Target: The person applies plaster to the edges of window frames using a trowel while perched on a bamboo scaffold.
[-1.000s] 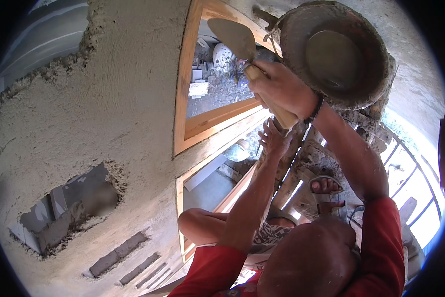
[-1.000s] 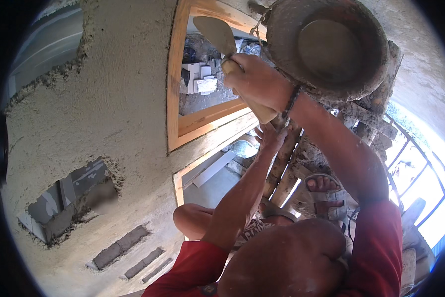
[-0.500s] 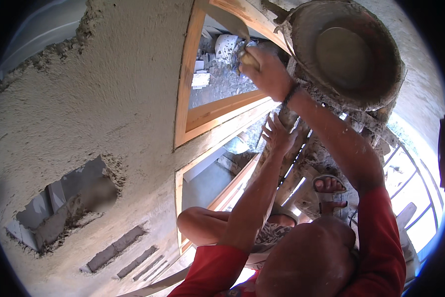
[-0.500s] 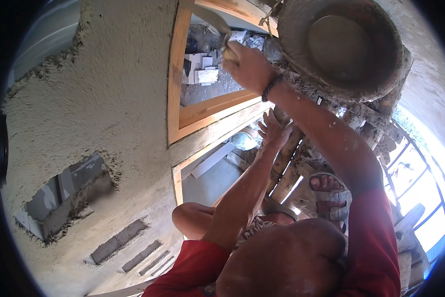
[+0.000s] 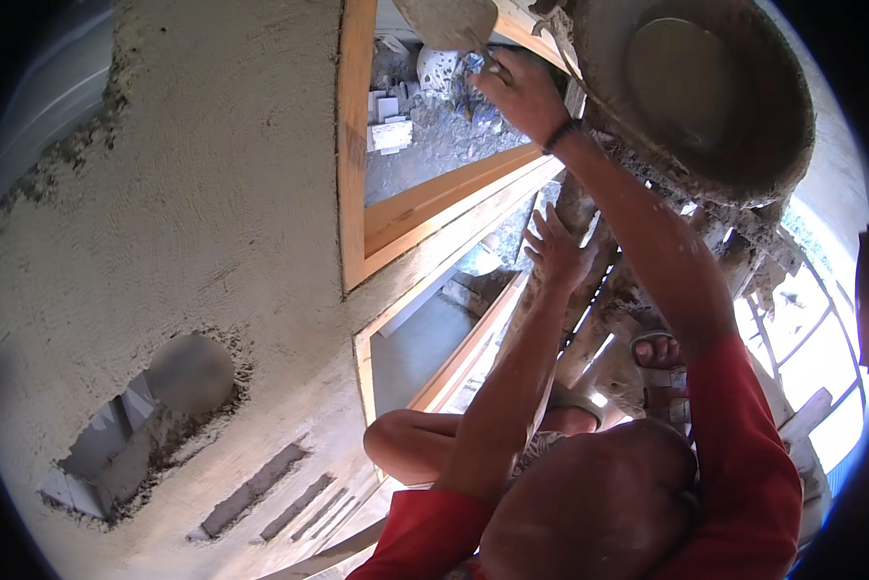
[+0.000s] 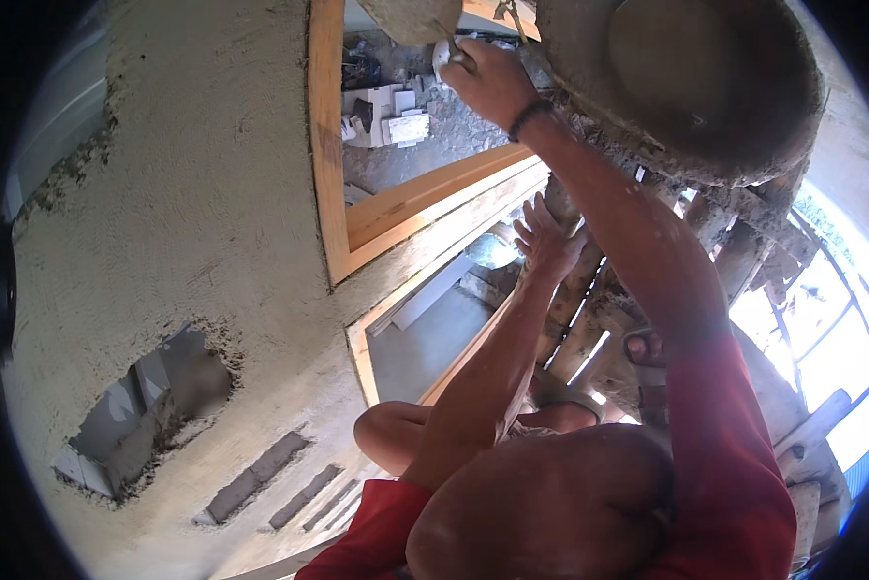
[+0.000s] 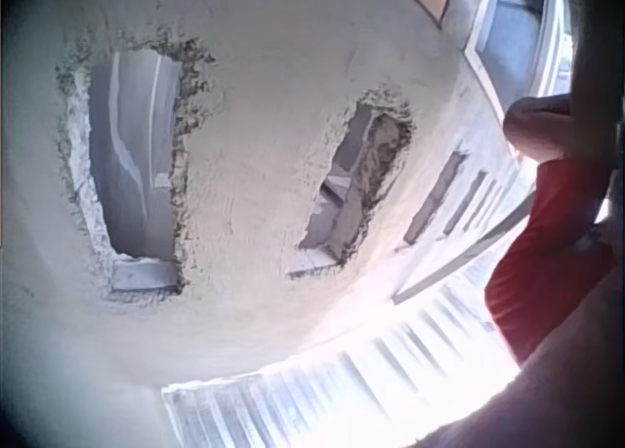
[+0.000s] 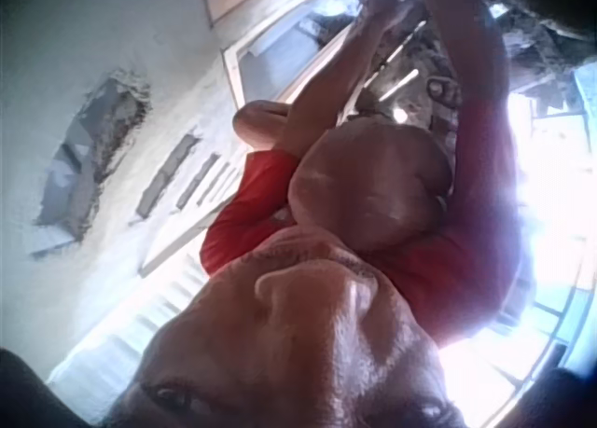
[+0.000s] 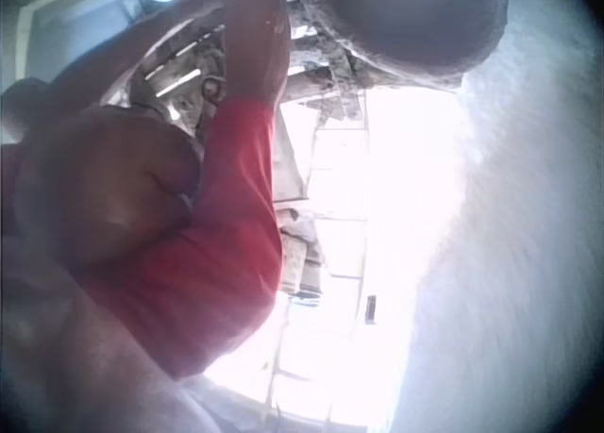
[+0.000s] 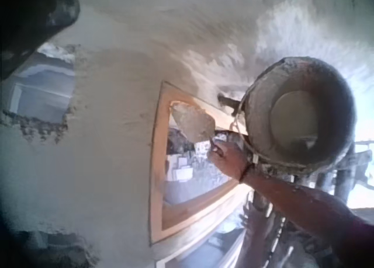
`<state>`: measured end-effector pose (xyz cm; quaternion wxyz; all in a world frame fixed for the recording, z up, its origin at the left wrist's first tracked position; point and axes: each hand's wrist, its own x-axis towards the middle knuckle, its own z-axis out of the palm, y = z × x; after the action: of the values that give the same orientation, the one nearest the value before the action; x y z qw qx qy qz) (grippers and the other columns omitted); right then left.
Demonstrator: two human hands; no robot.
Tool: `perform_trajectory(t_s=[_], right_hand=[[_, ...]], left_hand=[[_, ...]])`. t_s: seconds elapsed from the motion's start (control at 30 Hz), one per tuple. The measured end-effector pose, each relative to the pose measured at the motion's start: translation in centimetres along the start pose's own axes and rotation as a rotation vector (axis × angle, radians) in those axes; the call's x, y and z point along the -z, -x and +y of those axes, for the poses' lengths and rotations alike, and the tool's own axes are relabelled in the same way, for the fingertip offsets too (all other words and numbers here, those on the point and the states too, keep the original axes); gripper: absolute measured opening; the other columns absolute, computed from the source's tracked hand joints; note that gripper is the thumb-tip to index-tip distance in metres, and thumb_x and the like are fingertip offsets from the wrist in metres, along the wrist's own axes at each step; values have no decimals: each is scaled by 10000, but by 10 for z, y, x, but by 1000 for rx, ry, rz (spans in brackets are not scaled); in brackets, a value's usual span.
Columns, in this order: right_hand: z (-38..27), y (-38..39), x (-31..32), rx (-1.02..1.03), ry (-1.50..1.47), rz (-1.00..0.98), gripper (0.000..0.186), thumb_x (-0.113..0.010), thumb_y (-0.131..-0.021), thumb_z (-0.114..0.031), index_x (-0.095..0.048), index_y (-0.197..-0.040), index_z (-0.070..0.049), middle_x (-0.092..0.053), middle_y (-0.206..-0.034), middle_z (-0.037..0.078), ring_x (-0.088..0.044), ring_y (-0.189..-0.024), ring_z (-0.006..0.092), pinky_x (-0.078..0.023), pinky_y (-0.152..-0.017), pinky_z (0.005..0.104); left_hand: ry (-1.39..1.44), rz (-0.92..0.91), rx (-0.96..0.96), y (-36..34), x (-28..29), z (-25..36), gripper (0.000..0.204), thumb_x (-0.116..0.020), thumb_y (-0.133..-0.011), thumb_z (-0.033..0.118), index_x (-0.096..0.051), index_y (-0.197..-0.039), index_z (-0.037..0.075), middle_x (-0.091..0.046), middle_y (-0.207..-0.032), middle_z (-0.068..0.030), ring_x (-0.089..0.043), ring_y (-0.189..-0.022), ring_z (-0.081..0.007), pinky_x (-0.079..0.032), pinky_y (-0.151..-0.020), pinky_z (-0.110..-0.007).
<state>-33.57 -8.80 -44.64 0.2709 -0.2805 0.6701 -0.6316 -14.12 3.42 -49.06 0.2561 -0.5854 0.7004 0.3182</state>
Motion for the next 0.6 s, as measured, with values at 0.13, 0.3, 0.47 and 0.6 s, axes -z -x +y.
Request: perform_trajectory(t_s=[0.13, 0.3, 0.47, 0.6], right_hand=[[10, -17, -21, 114, -10, 106, 318, -644, -838, -328, -590, -847, -15, -618, -698, 189, -624, -662, 372, -489, -633, 423], [42, 9, -40, 135, 29, -98, 280, -651, -834, -322, -607, -888, -51, -644, -690, 152, -649, -649, 342, -501, -633, 441], [44, -19, -37, 107, 77, 73, 273, -647, -836, -335, -609, -893, -71, -649, -711, 161, -653, -698, 353, -514, -642, 442], [50, -4, -43, 188, 99, -40, 266, -648, -837, -317, -601, -869, -57, -643, -705, 164, -645, -676, 370, -508, -618, 449]], left_hand=[[-9, -9, -1, 2, 6, 3, 1188, -770, -718, 493, 6, -1537, 119, -10, -1587, -205, 55, -1429, -513, -8, -1130, -645], [-13, -20, 12, 2, 10, 4, 1173, -763, -727, 487, 3, -1537, 121, -5, -1588, -203, 53, -1434, -503, -7, -1134, -637], [-37, -7, -8, 4, 7, 3, 1163, -746, -738, 522, -1, -1536, 121, 6, -1590, -203, 62, -1435, -502, 3, -1139, -624], [-32, -21, 15, 3, 10, 7, 1162, -735, -740, 556, -7, -1534, 121, 4, -1589, -203, 65, -1436, -499, 11, -1141, -619]])
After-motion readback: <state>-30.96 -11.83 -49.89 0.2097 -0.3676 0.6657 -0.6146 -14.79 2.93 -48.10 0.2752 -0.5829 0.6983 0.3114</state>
